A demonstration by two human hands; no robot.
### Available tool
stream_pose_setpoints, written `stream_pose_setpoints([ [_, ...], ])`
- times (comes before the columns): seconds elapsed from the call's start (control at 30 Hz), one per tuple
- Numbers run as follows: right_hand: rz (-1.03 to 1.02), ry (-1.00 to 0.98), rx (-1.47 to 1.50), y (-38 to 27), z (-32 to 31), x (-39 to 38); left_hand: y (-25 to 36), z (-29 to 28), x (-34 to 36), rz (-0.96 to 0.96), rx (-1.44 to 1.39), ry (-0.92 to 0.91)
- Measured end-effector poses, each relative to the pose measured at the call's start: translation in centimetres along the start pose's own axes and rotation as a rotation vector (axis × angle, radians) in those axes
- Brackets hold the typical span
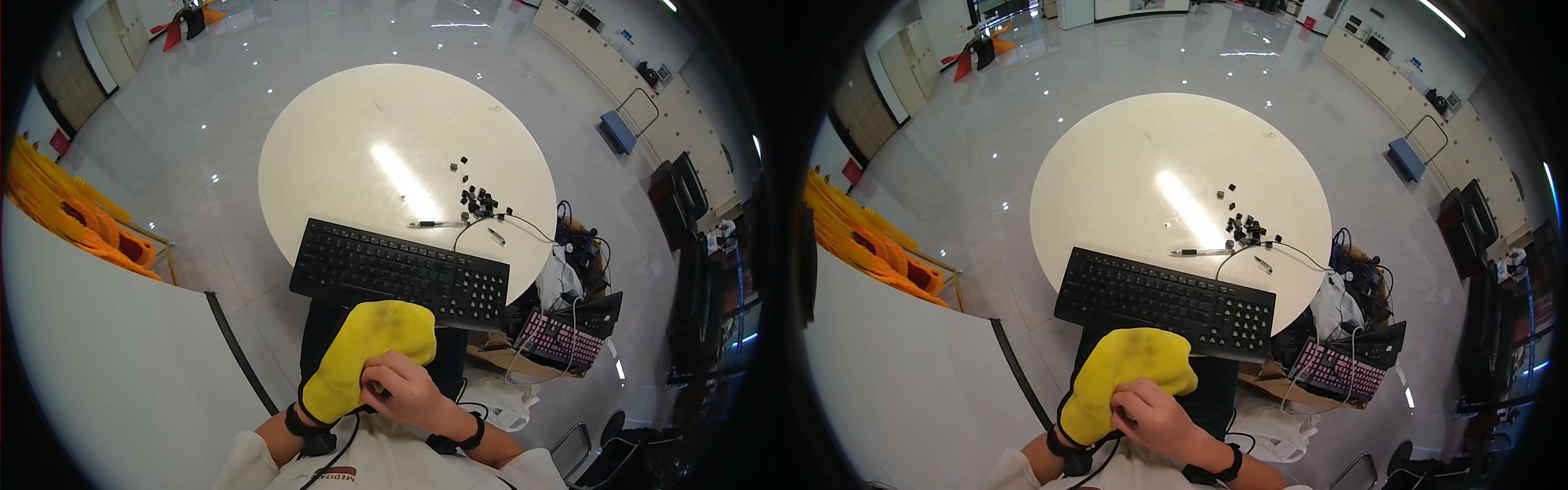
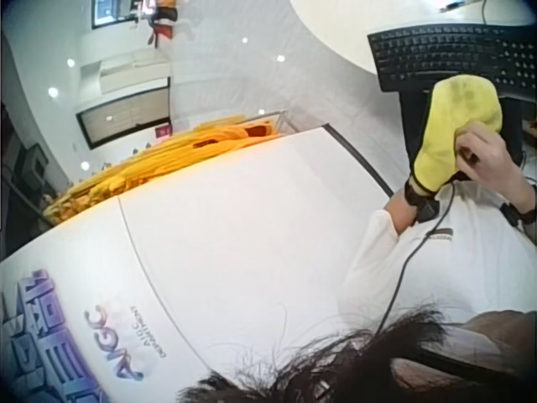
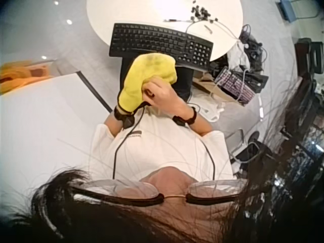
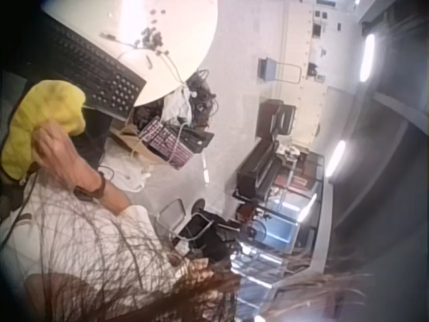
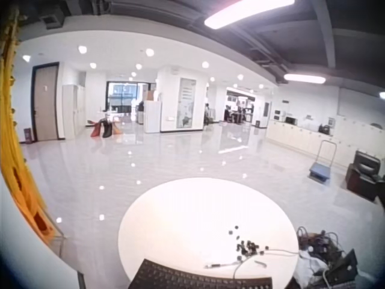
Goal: Cleaning individual keyboard keycaps using a yellow cleaning cloth.
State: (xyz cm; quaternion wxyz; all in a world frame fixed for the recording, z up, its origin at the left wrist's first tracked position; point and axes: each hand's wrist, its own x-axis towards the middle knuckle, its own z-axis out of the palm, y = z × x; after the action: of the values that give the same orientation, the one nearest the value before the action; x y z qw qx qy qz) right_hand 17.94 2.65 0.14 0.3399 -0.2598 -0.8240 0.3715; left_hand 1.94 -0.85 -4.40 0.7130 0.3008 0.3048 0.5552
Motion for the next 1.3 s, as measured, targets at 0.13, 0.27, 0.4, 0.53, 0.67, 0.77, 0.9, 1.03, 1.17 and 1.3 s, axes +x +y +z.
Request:
stream_pose_setpoints([
  [0.13, 0.06, 0.106, -0.107, 0.4, 0.3, 0.6, -1.1, -0.7, -0.1, -0.05, -0.176, 0.008],
  [0.27, 0.087, 0.129, -0.155, 0.6, -0.1, 0.5, -1.3, -0.7, -0.2, 0.002, 0.016, 0.002],
  [0.4, 0.074, -0.003, -0.146, 0.1, -0.4, 0.4, -2.9, -2.2, -0.8, -0.026, -0.016, 0.094],
  [0.53, -0.038, -0.054, -0.092, 0.1, -0.2, -0.1, -2.1, -2.0, -0.5, 0.059, 0.22, -0.028],
  [0.67, -0.038, -0.004, -0.032, -0.2, -0.6, -0.3, -1.7, -1.8, -1.2, 0.083, 0.26, -0.037],
  [0.77, -0.039, 0.065, -0.105, 0.1, -0.4, 0.0, -1.5, -1.6, -1.4, 0.101, 0.29, -0.042],
  [0.9, -0.05, 0.104, -0.209, 0.4, 0.1, 1.4, -0.1, -1.9, -1.4, 0.158, 0.422, -0.052],
  [1.03, -0.225, 0.029, -0.157, 0.5, 1.5, 4.4, 2.6, -3.6, -1.7, 0.208, 0.592, -0.041],
  [1.17, -0.332, -0.115, -0.021, -0.6, 2.6, 5.6, 5.4, -5.0, -3.1, 0.183, 0.619, 0.001],
  [1.3, -0.34, -0.095, -0.008, -0.5, 3.3, 5.9, 7.1, -2.8, -3.5, 0.175, 0.505, 0.067],
])
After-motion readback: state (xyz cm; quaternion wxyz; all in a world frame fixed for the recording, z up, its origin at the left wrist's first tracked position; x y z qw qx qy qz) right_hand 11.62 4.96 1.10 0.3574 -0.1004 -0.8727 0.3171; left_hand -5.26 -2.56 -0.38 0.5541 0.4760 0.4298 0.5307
